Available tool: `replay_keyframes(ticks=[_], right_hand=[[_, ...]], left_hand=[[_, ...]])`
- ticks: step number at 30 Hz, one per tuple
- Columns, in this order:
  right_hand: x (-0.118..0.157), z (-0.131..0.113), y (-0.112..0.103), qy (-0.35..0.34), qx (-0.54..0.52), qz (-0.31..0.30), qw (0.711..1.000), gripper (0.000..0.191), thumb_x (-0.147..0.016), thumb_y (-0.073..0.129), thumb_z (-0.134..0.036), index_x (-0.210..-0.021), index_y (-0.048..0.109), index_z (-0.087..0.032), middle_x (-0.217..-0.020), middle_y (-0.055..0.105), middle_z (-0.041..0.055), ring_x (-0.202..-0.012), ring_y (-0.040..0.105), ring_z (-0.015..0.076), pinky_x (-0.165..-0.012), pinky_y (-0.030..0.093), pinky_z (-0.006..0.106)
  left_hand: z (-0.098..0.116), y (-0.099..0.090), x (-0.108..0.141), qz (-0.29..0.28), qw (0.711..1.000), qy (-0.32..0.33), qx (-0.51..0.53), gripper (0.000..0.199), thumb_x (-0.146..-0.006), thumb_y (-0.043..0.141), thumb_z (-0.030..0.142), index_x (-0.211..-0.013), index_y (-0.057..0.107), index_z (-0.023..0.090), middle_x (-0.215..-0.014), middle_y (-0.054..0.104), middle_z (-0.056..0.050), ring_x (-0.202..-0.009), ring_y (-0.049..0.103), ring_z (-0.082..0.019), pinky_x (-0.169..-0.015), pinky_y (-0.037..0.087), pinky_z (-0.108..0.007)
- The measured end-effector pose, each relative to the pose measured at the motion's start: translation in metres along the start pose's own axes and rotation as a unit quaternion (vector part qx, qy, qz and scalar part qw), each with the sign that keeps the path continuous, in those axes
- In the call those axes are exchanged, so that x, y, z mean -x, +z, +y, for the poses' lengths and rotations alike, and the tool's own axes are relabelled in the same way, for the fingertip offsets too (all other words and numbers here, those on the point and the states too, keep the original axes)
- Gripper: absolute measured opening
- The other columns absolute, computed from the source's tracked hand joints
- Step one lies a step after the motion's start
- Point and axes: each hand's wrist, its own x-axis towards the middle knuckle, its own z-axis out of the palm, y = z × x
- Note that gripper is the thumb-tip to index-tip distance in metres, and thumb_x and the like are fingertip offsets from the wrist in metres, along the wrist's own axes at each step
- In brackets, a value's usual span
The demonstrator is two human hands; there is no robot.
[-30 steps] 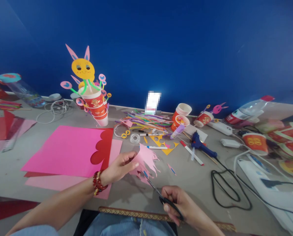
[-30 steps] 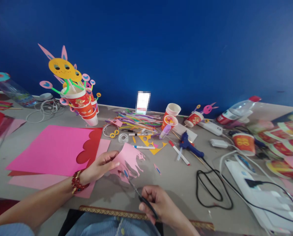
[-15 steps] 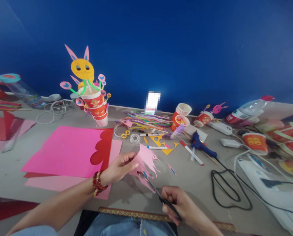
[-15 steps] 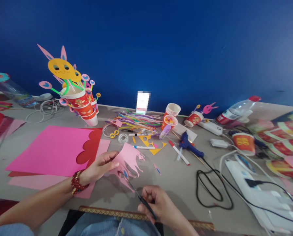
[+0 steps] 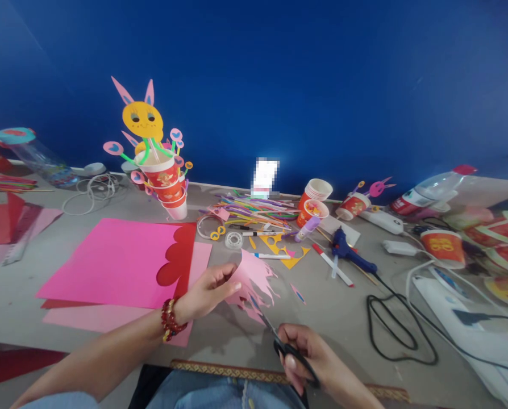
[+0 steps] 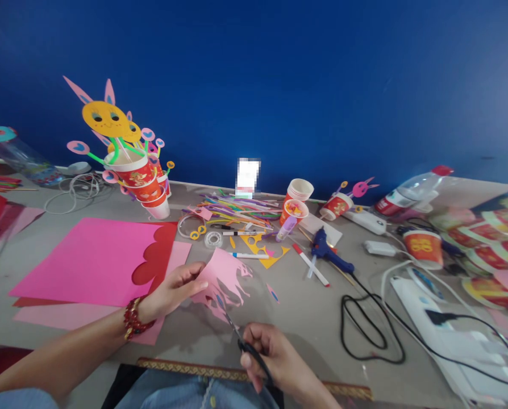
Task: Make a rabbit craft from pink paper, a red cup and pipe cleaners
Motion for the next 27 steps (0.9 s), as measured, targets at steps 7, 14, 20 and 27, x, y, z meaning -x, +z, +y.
replay_keyframes(ticks=[7, 14, 20, 27], right_hand=[[-0.0014, 0.0014, 0.0021, -0.010, -0.005, -0.004, 1.000, 0.063, -0.062, 0.069, -0.076, -0.072, 0.042, -0.020, -0.040, 0.049, -0.0088, -0.033, 0.036, 0.0036, -0.039, 0.019, 0.017], [-0.0034, 0.0008, 0.0044, -0.016, -0.008, -0.005, 1.000, 0.063, -0.061, 0.069, -0.076, -0.070, 0.042, -0.021, -0.040, 0.049, -0.0084, -0.032, 0.034, 0.0032, -0.038, 0.020, 0.017], [-0.0046, 0.0017, 0.0060, -0.017, -0.011, 0.011, 1.000, 0.062, -0.061, 0.070, -0.075, -0.068, 0.043, -0.020, -0.038, 0.049, -0.0083, -0.031, 0.034, 0.0028, -0.038, 0.019, 0.017], [-0.0073, 0.0056, 0.0088, -0.009, -0.014, 0.035, 0.999, 0.063, -0.058, 0.071, -0.076, -0.065, 0.039, -0.021, -0.036, 0.046, -0.0095, -0.029, 0.034, 0.0026, -0.036, 0.020, 0.017]], left_hand=[[-0.0005, 0.0034, 0.0010, -0.007, 0.999, -0.028, 0.024, 0.032, -0.087, 0.060, 0.041, -0.102, 0.066, 0.012, -0.080, 0.068, -0.005, -0.075, 0.062, -0.019, -0.067, 0.049, -0.028], [-0.0002, 0.0045, 0.0018, -0.005, 1.000, -0.019, 0.012, 0.032, -0.086, 0.061, 0.040, -0.101, 0.066, 0.013, -0.084, 0.068, -0.005, -0.076, 0.062, -0.018, -0.067, 0.048, -0.027], [0.0007, 0.0067, 0.0025, -0.016, 0.999, -0.023, 0.021, 0.029, -0.088, 0.059, 0.041, -0.094, 0.065, 0.014, -0.082, 0.068, -0.005, -0.073, 0.062, -0.017, -0.066, 0.048, -0.026], [0.0011, 0.0080, 0.0030, -0.015, 0.999, -0.023, 0.028, 0.030, -0.089, 0.058, 0.040, -0.101, 0.065, 0.014, -0.088, 0.068, -0.006, -0.074, 0.063, -0.018, -0.065, 0.048, -0.026]])
